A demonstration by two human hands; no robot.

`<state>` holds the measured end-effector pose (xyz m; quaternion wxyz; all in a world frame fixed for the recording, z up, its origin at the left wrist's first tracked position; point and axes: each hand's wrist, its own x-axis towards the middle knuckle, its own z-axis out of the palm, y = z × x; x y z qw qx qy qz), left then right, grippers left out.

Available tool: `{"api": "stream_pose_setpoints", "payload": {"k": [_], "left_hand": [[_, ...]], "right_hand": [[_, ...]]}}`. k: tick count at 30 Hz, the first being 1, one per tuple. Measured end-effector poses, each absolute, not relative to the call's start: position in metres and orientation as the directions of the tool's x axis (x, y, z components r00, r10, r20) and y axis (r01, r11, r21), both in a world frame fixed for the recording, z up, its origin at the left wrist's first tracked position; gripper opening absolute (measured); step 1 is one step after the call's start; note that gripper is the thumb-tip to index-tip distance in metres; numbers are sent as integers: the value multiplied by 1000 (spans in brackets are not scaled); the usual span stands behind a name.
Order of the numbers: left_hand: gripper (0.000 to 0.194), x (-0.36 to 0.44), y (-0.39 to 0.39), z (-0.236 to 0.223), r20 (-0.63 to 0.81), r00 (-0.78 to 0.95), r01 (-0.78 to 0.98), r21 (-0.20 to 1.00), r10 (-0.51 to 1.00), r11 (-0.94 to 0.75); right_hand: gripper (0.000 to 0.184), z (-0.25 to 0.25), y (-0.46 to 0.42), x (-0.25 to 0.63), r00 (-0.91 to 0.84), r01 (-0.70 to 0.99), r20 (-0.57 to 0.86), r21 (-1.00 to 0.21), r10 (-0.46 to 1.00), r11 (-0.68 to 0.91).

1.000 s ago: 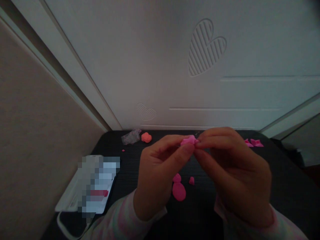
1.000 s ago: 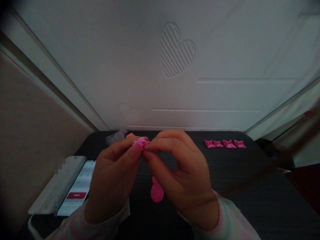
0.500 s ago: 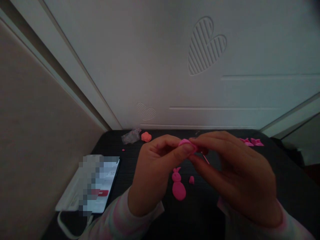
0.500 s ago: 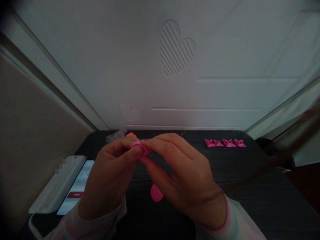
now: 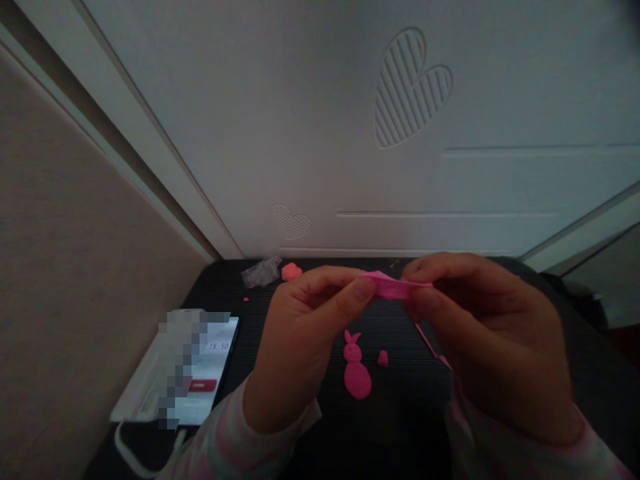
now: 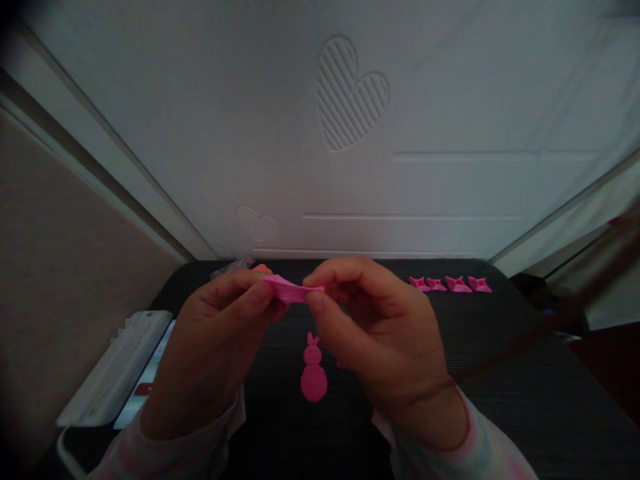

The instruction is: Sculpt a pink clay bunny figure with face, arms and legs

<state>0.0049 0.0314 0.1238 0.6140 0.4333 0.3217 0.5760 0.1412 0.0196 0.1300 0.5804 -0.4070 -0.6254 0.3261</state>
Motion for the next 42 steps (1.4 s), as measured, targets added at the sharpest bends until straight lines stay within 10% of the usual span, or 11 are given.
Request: {"api": "stream_pose_setpoints", "payload": {"k": [6, 15, 29, 42], "left_hand": [[13, 6, 31, 124, 202, 76, -414, 897, 976, -153], [18, -1, 25, 132, 224, 255, -257, 954, 941, -157], [18, 1, 36, 122, 149, 55, -322, 939, 987, -123], [7, 0, 34, 126, 318, -50, 16, 948, 947, -318]], "right_hand": [[17, 133, 20, 138, -95, -74, 364, -931, 926, 359], [24, 128, 22, 139, -3, 266, 539, -812, 842, 520], [35, 128, 25, 137, -247, 469, 642, -576, 726, 669], [12, 126, 27, 134, -65, 325, 494, -811, 867, 486]]}}
